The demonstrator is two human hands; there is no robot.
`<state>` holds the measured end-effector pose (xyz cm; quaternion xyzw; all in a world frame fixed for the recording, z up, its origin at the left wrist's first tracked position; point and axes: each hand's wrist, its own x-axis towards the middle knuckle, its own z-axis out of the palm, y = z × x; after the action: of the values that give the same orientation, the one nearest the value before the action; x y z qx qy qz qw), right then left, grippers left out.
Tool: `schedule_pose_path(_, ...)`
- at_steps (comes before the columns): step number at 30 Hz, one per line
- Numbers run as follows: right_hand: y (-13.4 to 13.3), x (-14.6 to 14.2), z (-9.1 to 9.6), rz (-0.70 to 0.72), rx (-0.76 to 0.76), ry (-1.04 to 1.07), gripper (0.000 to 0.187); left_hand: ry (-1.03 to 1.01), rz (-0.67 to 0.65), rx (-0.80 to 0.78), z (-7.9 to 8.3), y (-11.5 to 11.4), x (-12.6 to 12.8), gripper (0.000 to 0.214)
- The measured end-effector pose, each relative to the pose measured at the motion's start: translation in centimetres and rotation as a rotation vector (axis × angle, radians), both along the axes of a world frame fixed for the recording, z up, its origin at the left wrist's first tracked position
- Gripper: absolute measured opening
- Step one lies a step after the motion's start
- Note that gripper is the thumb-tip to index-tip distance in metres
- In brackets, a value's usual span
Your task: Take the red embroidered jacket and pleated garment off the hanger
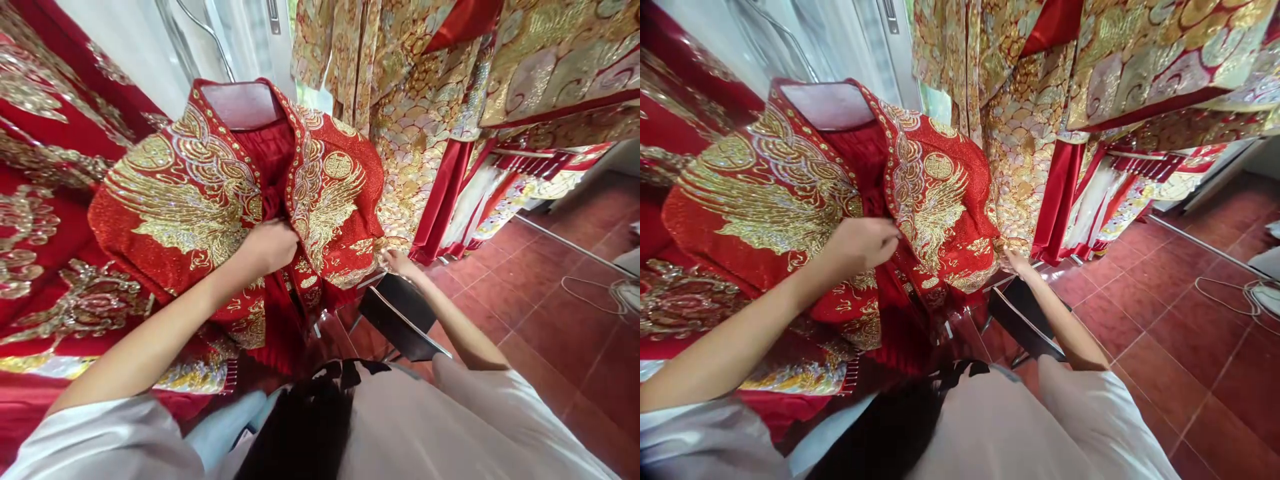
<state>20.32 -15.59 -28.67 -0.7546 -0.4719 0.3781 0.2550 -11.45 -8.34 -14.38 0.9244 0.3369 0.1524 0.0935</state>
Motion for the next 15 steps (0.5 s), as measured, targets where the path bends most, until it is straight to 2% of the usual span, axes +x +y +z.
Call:
schedule_pose_path(2, 1.3, 0.6, -2.1, -0.038, -0.046, 0.225, 0.059, 0.084, 0.05, 0.291, 3.3, -1.1, -0.2, 0.022)
schedule_pose_path(4, 2.5, 0.2, -3.7, -0.136, -0.138, 0.525, 0.064, 0.016, 0.107, 0.582, 6.9, -1.3, 0.9, 0.027)
schedule_pose_path(5, 3.1, -0.2, -4.4, -0.201, -0.181, 0.643, 0.062, 0.018, 0.101, 0.691, 8.6, -1.0, 1.7, 0.03)
schedule_pose_path(7, 4.3, -1.2, -5.6, -0.319, -0.216, 0.754, 0.055, 0.083, -0.019, 0.823, 11.1, 0.6, 3.9, 0.041)
schedule_pose_path(8, 4.7, -1.6, -6.1, -0.343, -0.204, 0.75, 0.052, 0.13, -0.052, 0.822, 11.9, 1.6, 4.9, 0.046)
schedule_pose_path(10, 5.2, -2.1, -6.8, -0.381, -0.156, 0.792, 0.046, 0.214, 0.012, 0.751, 12.5, 3.8, 6.8, 0.047)
schedule_pose_path(12, 5.1, -2.3, -7.0, -0.393, -0.083, 0.842, 0.039, 0.255, 0.121, 0.674, 12.3, 5.7, 8.0, 0.042)
schedule_pose_path(15, 3.2, -2.6, -7.2, -0.428, 0.075, 0.882, 0.035, 0.248, 0.215, 0.648, 11.6, 7.2, 8.7, 0.035)
